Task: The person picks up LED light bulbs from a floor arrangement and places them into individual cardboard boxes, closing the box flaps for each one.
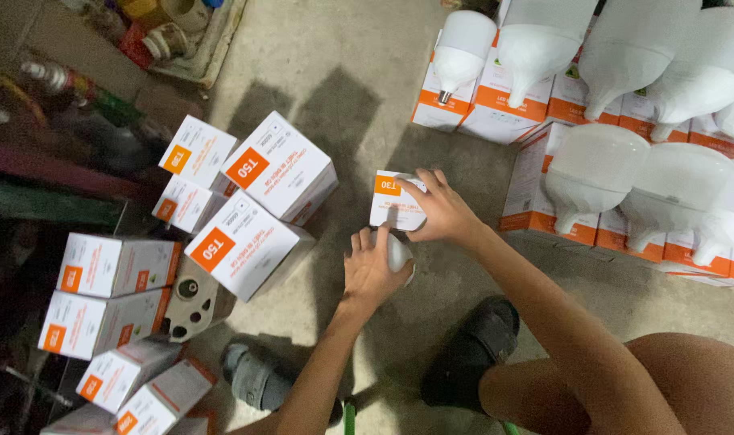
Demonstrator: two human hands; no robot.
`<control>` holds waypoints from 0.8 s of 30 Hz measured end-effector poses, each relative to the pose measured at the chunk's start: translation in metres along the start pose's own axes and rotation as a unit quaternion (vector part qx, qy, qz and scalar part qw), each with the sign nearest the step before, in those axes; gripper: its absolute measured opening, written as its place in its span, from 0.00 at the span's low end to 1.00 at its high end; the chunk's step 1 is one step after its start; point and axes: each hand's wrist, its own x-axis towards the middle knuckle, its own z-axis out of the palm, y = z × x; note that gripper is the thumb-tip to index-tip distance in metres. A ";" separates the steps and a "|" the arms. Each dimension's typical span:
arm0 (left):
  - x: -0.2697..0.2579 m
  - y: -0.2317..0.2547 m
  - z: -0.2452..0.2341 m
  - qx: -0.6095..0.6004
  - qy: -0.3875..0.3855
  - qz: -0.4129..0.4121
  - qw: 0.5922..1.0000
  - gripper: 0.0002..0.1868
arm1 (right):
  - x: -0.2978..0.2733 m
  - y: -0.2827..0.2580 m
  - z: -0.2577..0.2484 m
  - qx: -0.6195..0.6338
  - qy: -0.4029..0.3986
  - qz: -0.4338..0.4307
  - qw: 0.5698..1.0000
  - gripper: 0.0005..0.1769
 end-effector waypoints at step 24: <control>-0.001 0.007 -0.027 0.065 -0.143 -0.038 0.987 0.49 | 0.027 -0.040 -0.032 -0.276 -0.249 -0.038 0.927 0.46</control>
